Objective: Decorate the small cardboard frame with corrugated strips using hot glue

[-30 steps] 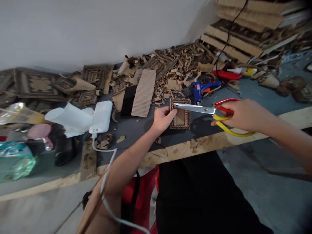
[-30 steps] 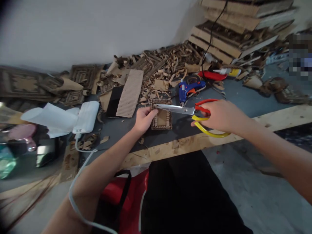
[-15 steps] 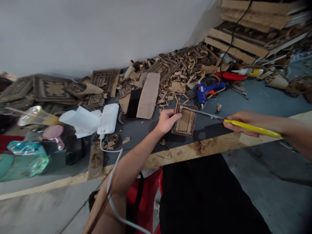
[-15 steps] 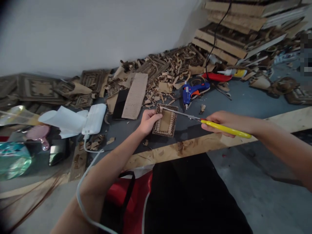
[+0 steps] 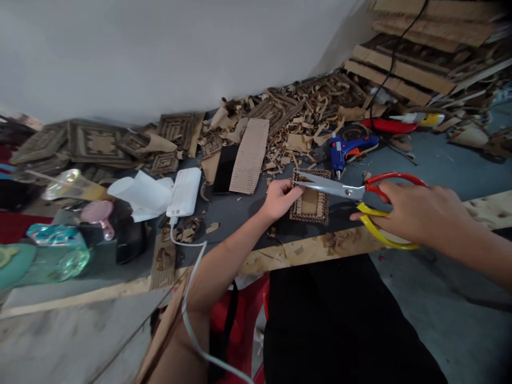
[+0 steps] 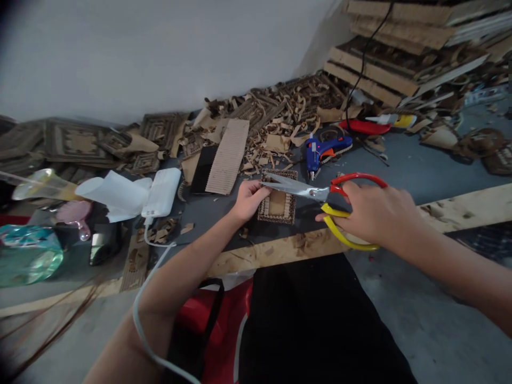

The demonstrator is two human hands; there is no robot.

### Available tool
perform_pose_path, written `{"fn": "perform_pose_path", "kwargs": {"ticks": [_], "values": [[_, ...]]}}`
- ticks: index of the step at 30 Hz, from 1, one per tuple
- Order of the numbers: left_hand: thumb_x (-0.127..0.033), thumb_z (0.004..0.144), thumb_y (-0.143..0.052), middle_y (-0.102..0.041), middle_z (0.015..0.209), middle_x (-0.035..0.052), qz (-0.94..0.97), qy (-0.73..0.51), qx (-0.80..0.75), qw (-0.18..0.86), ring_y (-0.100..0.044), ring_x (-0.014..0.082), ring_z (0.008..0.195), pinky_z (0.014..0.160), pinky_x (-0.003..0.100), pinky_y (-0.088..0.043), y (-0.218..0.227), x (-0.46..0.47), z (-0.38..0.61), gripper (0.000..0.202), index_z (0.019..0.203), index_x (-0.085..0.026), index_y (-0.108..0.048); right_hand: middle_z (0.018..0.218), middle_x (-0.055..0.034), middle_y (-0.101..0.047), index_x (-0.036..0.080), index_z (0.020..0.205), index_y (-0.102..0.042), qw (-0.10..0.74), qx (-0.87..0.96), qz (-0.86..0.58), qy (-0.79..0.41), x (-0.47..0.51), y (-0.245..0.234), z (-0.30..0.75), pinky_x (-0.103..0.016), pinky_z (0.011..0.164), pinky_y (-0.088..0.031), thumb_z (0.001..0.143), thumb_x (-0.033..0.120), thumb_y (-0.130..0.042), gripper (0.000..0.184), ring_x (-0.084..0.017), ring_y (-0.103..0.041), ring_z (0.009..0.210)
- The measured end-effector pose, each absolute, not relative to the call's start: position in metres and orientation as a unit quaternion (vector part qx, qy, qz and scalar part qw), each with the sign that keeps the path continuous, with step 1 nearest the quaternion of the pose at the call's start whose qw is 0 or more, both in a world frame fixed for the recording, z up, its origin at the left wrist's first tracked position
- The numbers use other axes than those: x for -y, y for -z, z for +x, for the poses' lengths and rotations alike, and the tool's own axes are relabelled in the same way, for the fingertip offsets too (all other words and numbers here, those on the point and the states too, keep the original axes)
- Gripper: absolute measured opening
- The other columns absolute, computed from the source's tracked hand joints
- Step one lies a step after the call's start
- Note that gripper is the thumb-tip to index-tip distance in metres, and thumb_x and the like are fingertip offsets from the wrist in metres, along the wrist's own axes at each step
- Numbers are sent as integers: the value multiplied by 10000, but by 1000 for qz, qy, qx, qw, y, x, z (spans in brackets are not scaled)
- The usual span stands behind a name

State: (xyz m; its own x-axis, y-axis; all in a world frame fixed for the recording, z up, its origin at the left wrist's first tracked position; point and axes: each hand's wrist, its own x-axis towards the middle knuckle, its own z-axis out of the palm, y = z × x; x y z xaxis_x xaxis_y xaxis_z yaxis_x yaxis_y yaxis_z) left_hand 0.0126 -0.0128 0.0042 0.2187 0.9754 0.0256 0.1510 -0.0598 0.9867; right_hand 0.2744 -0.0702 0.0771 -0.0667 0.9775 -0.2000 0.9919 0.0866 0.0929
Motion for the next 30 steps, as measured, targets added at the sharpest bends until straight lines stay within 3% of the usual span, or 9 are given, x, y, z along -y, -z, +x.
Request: {"fn": "perform_pose_path", "kwargs": {"ticks": [6, 9, 16, 19, 24, 26, 30], "values": [[-574, 714, -670, -313, 539, -53, 595, -444, -440, 506, -265, 76, 553, 534, 248, -249, -5, 14, 14, 514, 513, -194, -389, 939, -191, -703, 164, 1090, -606, 90, -734, 671, -51, 75, -74, 271, -351, 577, -219, 890, 785, -324, 711, -320, -656, 731], [-586, 713, -685, -292, 535, -58, 591, -448, -447, 500, -254, 72, 546, 525, 248, -232, -6, 14, 15, 547, 505, -195, -363, 839, -173, -711, 159, 1102, -608, 108, -731, 672, -49, 73, -78, 271, -354, 593, -235, 931, 730, -314, 664, -322, -666, 732], [-711, 652, -692, -309, 523, -52, 580, -435, -449, 522, -259, 75, 551, 521, 242, -250, -9, 13, 15, 619, 489, -190, -401, 773, -125, -691, 226, 906, -621, 158, -755, 627, 109, 54, -77, 283, -368, 640, -345, 862, 798, -361, 630, -288, -627, 694], [-651, 680, -709, -327, 537, -50, 564, -442, -448, 534, -306, 81, 554, 530, 238, -269, -7, 12, 15, 568, 519, -190, -420, 738, -103, -667, 220, 842, -609, 128, -780, 583, 188, 50, -81, 287, -354, 649, -374, 871, 831, -277, 696, -242, -598, 660], [-504, 688, -693, -479, 630, -34, 520, -477, -437, 557, -404, 97, 621, 595, 228, -337, -5, 11, 18, 352, 695, -167, -588, 615, -49, -589, 227, 680, -524, 119, -774, 558, 277, 50, -95, 288, -315, 586, -354, 820, 917, -183, 782, -186, -549, 576], [-493, 681, -676, -467, 618, -35, 528, -480, -445, 541, -390, 97, 619, 586, 228, -320, -5, 10, 18, 339, 677, -166, -586, 673, -58, -626, 229, 722, -541, 124, -769, 567, 268, 50, -97, 288, -320, 597, -365, 815, 910, -252, 746, -201, -573, 614], [-500, 698, -647, -399, 568, -43, 563, -478, -462, 490, -328, 88, 584, 552, 236, -258, -4, 8, 16, 360, 604, -167, -549, 848, -94, -699, 231, 974, -585, 144, -757, 612, 178, 53, -95, 284, -341, 622, -379, 802, 852, -401, 670, -260, -624, 712]]}}
